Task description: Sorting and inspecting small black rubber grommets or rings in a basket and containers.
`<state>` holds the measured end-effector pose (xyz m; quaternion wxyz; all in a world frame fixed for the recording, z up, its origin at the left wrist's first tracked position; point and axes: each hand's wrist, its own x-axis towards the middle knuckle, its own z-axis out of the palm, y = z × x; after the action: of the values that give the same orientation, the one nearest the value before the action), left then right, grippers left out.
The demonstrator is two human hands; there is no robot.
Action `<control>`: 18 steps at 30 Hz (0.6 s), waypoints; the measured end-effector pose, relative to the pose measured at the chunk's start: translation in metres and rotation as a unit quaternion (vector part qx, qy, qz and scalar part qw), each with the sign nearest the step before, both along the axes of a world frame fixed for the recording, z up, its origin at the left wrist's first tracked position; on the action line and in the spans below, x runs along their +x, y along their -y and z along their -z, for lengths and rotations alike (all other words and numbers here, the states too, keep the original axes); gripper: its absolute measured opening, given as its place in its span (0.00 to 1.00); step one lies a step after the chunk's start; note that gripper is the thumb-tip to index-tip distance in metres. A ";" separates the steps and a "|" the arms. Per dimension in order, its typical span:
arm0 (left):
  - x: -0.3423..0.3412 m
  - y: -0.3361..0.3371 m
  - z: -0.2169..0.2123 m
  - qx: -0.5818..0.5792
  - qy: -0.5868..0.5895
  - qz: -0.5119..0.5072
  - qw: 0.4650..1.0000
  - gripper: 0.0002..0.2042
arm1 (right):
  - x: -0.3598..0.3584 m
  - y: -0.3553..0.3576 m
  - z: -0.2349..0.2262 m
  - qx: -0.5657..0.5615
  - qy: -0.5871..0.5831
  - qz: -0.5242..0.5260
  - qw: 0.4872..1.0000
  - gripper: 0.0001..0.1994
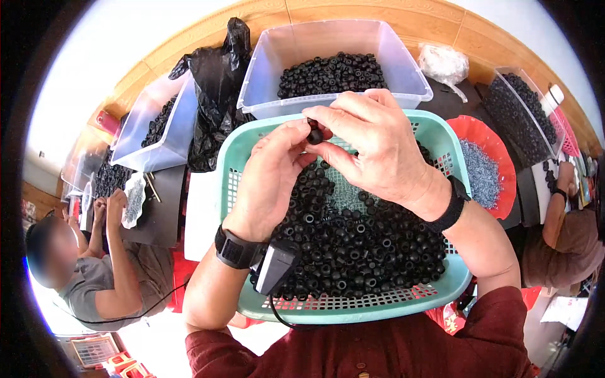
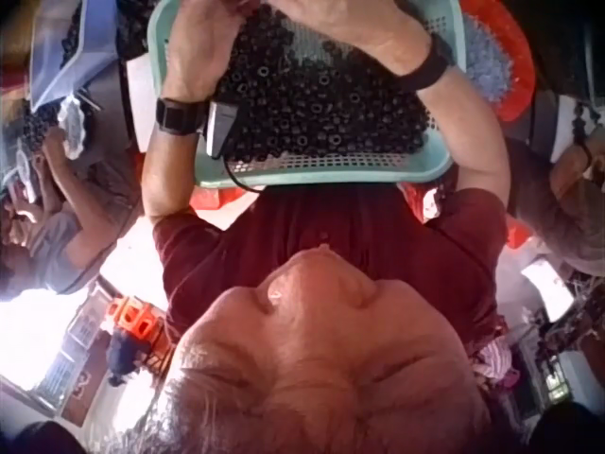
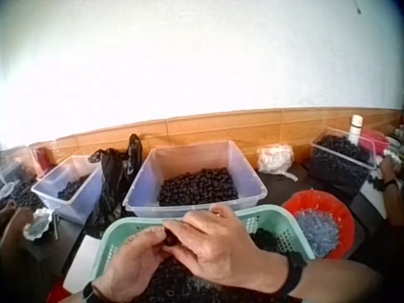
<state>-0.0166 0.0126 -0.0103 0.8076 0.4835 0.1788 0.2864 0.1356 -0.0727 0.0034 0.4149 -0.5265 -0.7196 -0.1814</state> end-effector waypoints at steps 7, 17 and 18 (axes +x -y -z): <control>0.001 0.001 -0.004 -0.025 0.005 0.034 0.999 0.11 | 0.004 0.001 -0.004 0.007 -0.013 -0.013 1.000 0.16; 0.001 0.003 -0.003 0.026 0.033 0.050 0.998 0.10 | 0.006 0.005 -0.011 0.021 0.020 0.015 0.999 0.17; 0.001 0.004 -0.004 0.023 0.038 0.046 0.998 0.09 | 0.006 0.006 -0.012 0.021 0.019 0.015 0.999 0.17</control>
<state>-0.0152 0.0090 -0.0068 0.8148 0.4987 0.1190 0.2706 0.1418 -0.0784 0.0159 0.4092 -0.5244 -0.7157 -0.2128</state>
